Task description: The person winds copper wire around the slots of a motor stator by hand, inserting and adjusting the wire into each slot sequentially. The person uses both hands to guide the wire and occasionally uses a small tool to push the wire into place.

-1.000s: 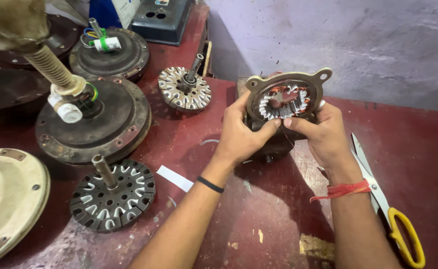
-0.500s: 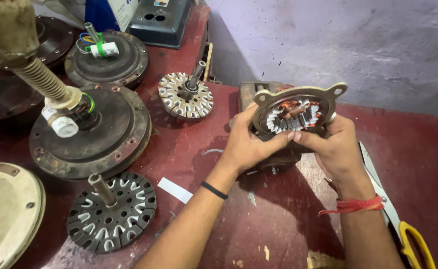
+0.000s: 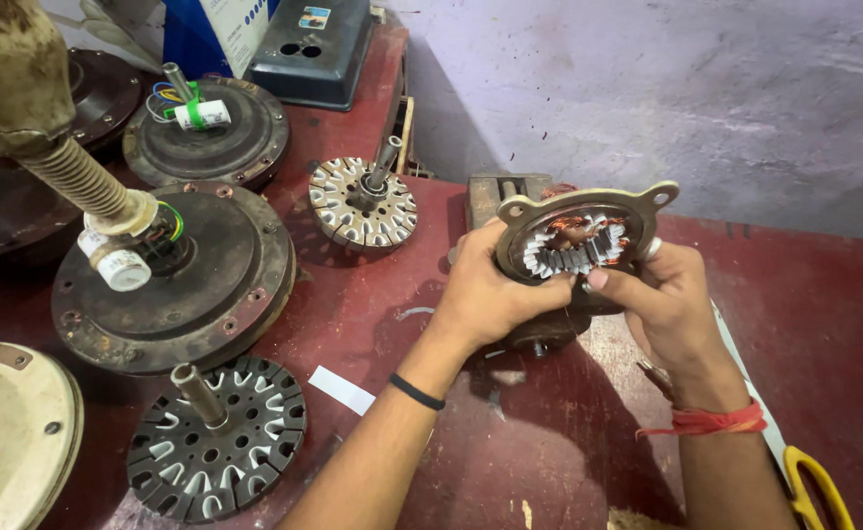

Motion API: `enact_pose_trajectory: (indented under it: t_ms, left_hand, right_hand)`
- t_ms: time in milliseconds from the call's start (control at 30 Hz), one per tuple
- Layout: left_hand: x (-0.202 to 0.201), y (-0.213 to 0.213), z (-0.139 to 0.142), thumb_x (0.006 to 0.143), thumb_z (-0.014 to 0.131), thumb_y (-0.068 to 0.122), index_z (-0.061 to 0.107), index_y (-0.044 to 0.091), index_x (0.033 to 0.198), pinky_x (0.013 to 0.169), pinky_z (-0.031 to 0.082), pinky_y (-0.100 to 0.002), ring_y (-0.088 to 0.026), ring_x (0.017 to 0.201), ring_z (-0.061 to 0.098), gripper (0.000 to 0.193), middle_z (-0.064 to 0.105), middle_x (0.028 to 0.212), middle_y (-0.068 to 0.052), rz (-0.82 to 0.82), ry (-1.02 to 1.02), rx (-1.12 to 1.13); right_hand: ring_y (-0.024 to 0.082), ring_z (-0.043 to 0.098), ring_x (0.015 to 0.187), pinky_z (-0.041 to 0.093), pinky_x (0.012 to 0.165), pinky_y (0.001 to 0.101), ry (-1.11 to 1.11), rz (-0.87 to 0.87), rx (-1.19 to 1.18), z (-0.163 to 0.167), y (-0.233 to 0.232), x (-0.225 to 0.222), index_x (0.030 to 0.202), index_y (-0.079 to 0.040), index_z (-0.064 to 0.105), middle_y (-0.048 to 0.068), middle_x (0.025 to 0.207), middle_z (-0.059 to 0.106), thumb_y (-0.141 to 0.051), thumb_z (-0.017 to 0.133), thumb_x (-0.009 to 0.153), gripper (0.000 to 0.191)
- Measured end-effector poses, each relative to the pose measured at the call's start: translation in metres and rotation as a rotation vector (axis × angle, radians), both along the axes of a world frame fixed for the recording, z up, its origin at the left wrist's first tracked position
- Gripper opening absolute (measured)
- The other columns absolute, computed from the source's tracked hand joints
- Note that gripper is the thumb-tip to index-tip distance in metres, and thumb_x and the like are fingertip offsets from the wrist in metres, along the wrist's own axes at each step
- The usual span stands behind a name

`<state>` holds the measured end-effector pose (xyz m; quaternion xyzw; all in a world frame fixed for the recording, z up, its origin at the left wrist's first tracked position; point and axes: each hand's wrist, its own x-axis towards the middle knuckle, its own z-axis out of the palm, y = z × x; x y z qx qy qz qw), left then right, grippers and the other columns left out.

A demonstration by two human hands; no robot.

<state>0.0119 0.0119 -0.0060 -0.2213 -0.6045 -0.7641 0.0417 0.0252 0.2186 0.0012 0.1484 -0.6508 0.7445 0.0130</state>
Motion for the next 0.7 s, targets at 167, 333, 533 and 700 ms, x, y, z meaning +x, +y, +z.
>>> enact_pose_trajectory:
  t_ms: [167, 333, 533, 700]
  left_hand:
    - [0.001, -0.005, 0.008, 0.073, 0.086, 0.014, 0.075, 0.004, 0.113, 0.084, 0.058, -0.026, -0.007, 0.091, 0.069, 0.042, 0.076, 0.101, 0.0, -0.009, -0.006, -0.065]
    - [0.001, 0.003, 0.007, 0.075, 0.086, 0.01, 0.074, 0.002, 0.112, 0.091, 0.057, -0.027, -0.009, 0.1, 0.068, 0.039, 0.073, 0.109, -0.003, -0.054, 0.004, 0.04]
    - [0.002, 0.004, 0.002, 0.078, 0.085, 0.009, 0.073, 0.001, 0.111, 0.093, 0.057, -0.027, -0.011, 0.103, 0.068, 0.036, 0.07, 0.113, -0.004, 0.019, 0.091, 0.025]
    - [0.003, 0.003, 0.0, 0.075, 0.084, 0.009, 0.072, 0.002, 0.108, 0.088, 0.057, -0.027, -0.01, 0.096, 0.067, 0.036, 0.072, 0.106, -0.002, 0.022, 0.037, -0.015]
  right_hand:
    - [0.01, 0.066, 0.092, 0.057, 0.081, 0.0272, 0.057, -0.135, 0.247, -0.004, 0.004, 0.001, 0.113, 0.004, 0.072, 0.005, 0.103, 0.073, 0.003, 0.071, 0.09, 0.022]
    - [0.009, 0.063, 0.089, 0.053, 0.076, 0.0266, 0.076, -0.191, 0.328, -0.004, 0.004, 0.001, 0.111, 0.006, 0.072, 0.005, 0.099, 0.072, 0.005, 0.071, 0.089, 0.022]
    - [0.008, 0.064, 0.094, 0.055, 0.082, 0.0255, 0.097, -0.162, 0.276, -0.004, 0.0, 0.002, 0.113, 0.006, 0.072, 0.004, 0.104, 0.072, 0.006, 0.068, 0.088, 0.025]
    - [0.01, 0.065, 0.095, 0.057, 0.084, 0.0279, 0.057, -0.124, 0.242, 0.005, -0.004, 0.003, 0.113, 0.006, 0.071, 0.005, 0.105, 0.072, 0.005, 0.07, 0.09, 0.024]
